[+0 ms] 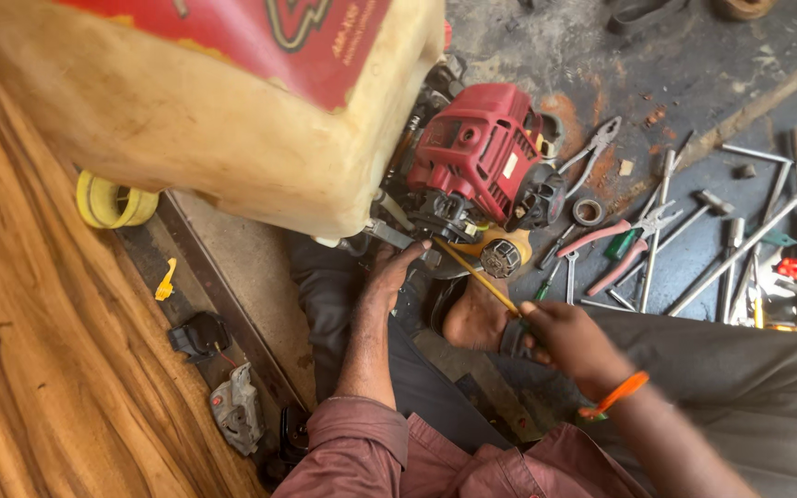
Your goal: The person is repairing the engine of a backpack sprayer, using pliers to manipulate electrical wires and a screwdriver to adjust components.
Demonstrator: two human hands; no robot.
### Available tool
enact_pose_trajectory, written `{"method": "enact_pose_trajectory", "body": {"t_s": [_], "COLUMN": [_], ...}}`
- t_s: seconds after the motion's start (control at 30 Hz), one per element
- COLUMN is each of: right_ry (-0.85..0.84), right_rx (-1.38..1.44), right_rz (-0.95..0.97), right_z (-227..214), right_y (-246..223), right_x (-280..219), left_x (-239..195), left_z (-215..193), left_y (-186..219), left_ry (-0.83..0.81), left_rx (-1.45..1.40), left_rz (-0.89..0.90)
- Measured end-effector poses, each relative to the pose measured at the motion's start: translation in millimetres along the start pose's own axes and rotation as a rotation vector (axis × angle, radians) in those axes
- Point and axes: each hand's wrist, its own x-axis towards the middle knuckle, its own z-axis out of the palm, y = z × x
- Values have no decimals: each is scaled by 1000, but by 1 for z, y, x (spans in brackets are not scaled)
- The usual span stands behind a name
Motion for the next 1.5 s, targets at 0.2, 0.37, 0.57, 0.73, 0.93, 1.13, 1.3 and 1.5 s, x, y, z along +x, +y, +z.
{"method": "enact_pose_trajectory", "body": {"t_s": [0.2, 0.37, 0.57, 0.73, 0.93, 1.13, 1.3, 1.5], "right_ry": [-267, 158, -530, 133, -634, 32, 83, 161], "right_rx": [549, -322, 752, -298, 1109, -99, -284, -269], "right_rz": [201, -184, 116, -200, 392, -70, -32, -64], "right_z": [-9, -1, -6, 9, -5, -2, -6, 5], "right_y": [1, 7, -1, 0, 8, -30, -68, -63], "right_x": [5, 3, 12, -8, 12, -20, -39, -45], "left_x": [-1, 2, 2, 4, 3, -2, -1, 8], "left_z": [-3, -3, -8, -6, -10, -7, -15, -18], "left_y": [-1, 3, 0, -4, -2, 15, 21, 17], "left_ry": [44, 24, 36, -9, 74, -64, -93, -138], "left_rx": [62, 117, 90, 96, 142, 147, 211, 182], "left_rz": [-64, -94, -118, -63, -143, -111, -205, -205]}}
